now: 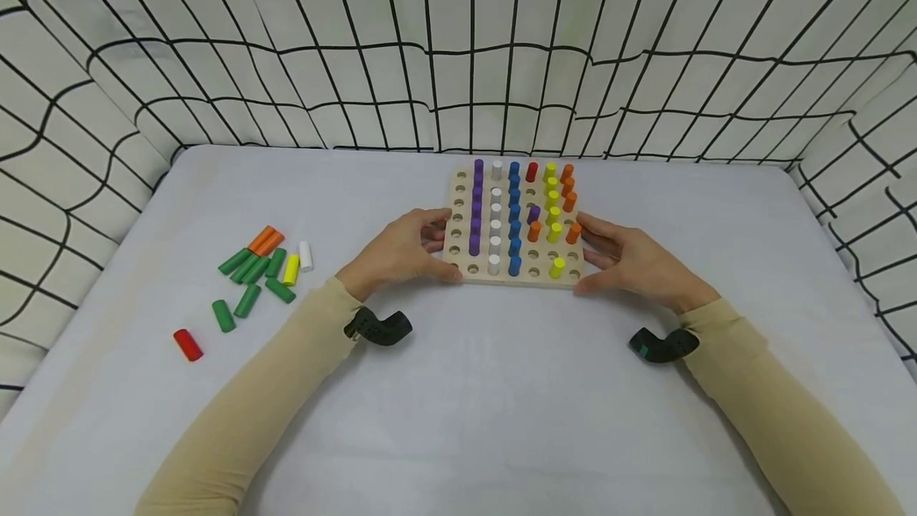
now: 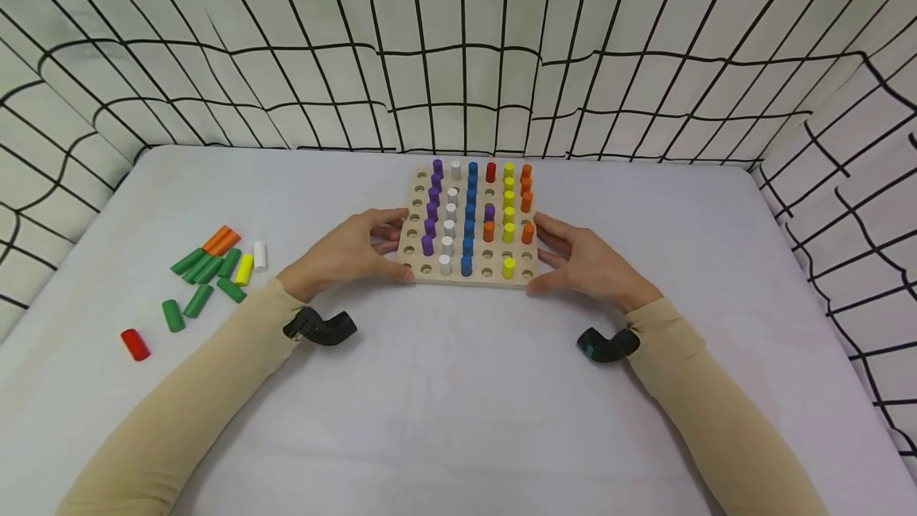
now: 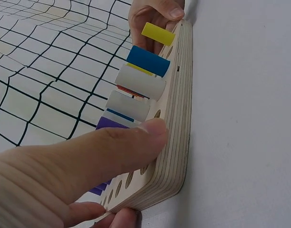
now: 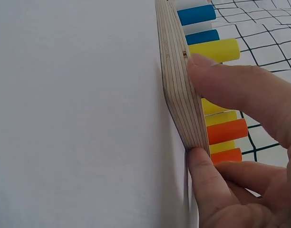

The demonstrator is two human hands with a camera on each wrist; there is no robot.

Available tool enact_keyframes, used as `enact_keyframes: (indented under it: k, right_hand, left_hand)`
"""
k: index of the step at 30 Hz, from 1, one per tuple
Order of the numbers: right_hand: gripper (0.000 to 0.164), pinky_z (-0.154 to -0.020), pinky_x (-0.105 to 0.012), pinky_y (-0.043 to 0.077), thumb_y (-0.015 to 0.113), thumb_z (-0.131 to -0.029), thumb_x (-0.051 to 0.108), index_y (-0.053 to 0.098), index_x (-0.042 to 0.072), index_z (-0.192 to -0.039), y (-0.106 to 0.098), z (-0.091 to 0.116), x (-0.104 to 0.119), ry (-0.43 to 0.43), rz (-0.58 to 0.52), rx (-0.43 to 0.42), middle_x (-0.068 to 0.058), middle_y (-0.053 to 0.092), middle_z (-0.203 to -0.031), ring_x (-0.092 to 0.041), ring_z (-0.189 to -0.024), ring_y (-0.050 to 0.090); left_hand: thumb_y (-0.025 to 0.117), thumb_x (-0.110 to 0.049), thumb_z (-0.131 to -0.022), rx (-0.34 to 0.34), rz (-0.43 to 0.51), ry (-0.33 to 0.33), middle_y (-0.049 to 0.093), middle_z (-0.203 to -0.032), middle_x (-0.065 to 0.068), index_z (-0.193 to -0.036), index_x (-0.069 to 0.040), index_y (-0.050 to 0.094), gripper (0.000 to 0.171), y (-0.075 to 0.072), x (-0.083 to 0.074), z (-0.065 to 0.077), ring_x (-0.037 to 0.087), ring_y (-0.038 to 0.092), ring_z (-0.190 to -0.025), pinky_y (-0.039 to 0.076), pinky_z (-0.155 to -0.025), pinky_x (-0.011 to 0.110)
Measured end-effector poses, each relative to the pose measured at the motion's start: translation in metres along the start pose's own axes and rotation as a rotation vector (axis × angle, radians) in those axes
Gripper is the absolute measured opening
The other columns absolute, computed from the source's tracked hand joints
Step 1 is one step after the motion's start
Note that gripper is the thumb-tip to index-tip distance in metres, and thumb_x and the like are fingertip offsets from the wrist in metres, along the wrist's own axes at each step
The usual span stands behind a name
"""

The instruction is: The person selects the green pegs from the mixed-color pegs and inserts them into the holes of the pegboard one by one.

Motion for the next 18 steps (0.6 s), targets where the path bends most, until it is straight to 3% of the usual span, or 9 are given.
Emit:
enact_keyframes:
  k: [10,18]
  right_hand:
    - [0.110,-0.116,-0.031,0.043,0.092,-0.078,0.021,0.025,0.016,-0.165,-0.0025,0.0007,0.0038,-0.007,0.071,-0.048,-0.006,0.022,-0.174,-0.029,-0.153,0.044]
    - [0.112,-0.120,-0.049,0.046,0.093,-0.077,0.030,0.024,0.015,-0.165,-0.0038,0.0002,0.0059,-0.008,0.143,-0.085,-0.012,0.043,-0.154,-0.031,-0.139,0.052]
  left_hand:
    - [0.096,-0.018,-0.071,0.003,-0.012,0.016,0.053,-0.136,0.011,-0.160,-0.006,0.034,0.109,-0.0006,0.0009,-0.0027,0.026,0.060,-0.126,0.053,-0.113,0.037]
    - [0.094,-0.020,-0.074,0.023,-0.030,0.042,0.051,-0.138,0.012,-0.162,-0.004,0.028,0.111,0.0017,0.0006,-0.0029,0.027,0.059,-0.128,0.050,-0.117,0.040]
Point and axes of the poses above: each hand's wrist, its own z-axis away from the middle knuckle, its own y-axis out of the palm, x = y × z, the point moved 8 cm from there along -z, towards the middle knuckle
